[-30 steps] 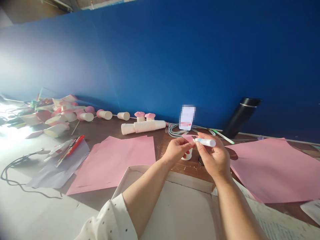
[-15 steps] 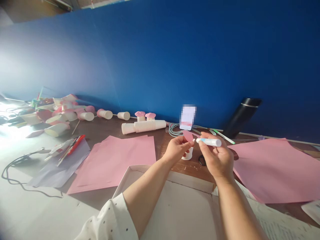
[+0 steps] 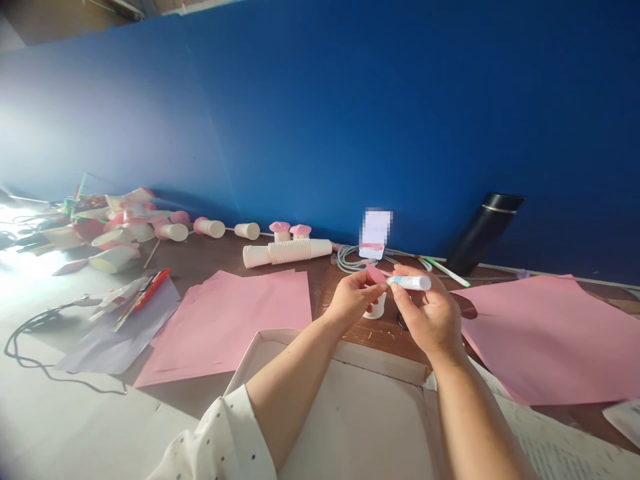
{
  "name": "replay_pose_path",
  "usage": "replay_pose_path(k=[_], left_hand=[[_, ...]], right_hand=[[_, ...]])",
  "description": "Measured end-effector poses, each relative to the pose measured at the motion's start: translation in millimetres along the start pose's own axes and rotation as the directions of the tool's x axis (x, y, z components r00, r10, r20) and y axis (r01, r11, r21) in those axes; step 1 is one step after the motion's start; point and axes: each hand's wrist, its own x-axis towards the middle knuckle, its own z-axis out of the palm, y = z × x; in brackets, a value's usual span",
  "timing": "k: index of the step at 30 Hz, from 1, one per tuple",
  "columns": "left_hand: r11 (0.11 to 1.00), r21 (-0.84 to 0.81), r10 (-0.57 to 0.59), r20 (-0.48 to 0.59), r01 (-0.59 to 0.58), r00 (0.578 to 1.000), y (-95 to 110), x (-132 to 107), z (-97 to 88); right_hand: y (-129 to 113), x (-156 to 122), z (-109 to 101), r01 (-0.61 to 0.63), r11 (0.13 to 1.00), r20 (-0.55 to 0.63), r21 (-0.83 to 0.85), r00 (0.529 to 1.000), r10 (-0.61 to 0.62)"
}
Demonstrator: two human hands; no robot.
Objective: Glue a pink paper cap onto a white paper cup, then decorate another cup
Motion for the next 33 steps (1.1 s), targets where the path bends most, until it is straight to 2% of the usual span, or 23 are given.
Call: replay_pose_path(k=[6,11,14,17,19,24,29,33], left_hand=[[0.997,0.057,0.047,0.008,-0.047,0.999,-6.7,2.7,-0.9],[0.994,0.096,0.055,0.028,-0.058,0.998,-4.0,0.7,1.3],[0.996,0.076,0.038,-0.003,-0.038,0.999,0.3,-0.1,1.0],[1.000,0.016,0.010,-0.028,-0.010,1.000,4.8,-0.3,-1.1],[1.000,-0.009,0.001,-0.038,-0.001,0.999,6.6,-0.4,-2.4],[0.998,-0.063,-0.008,-0.027,0.006,1.000,4.6,0.2,-3.1],[0.995,-0.098,-0.020,-0.049,0.015,0.999,1.2,2.0,-4.5],[0.993,-0.116,-0.020,-0.108,0.007,0.994,2.6,4.0,-6.7]], right_hand=[[2.2,1.0,-0.6,0.055,0.998,0.020,-0.018,0.998,-0.055],[-2.1,1.0,0.5,0.087,0.993,-0.043,-0.083,0.995,-0.090],[-8.1,1.7,-0.7,-0.044,0.994,-0.123,0.105,0.991,0.057],[-9.2,4.1,-3.2,-0.183,0.943,-0.203,0.278,0.948,0.244],[-6.2,6.1,-4.5,-0.214,0.911,-0.229,0.352,0.924,0.305],[-0.6,7.1,-5.3,-0.254,0.861,-0.165,0.440,0.920,0.356],[0.5,5.9,-3.4,-0.277,0.871,-0.090,0.406,0.936,0.340],[21.2,8.9,0.3,-0.324,0.881,-0.065,0.345,0.928,0.367]])
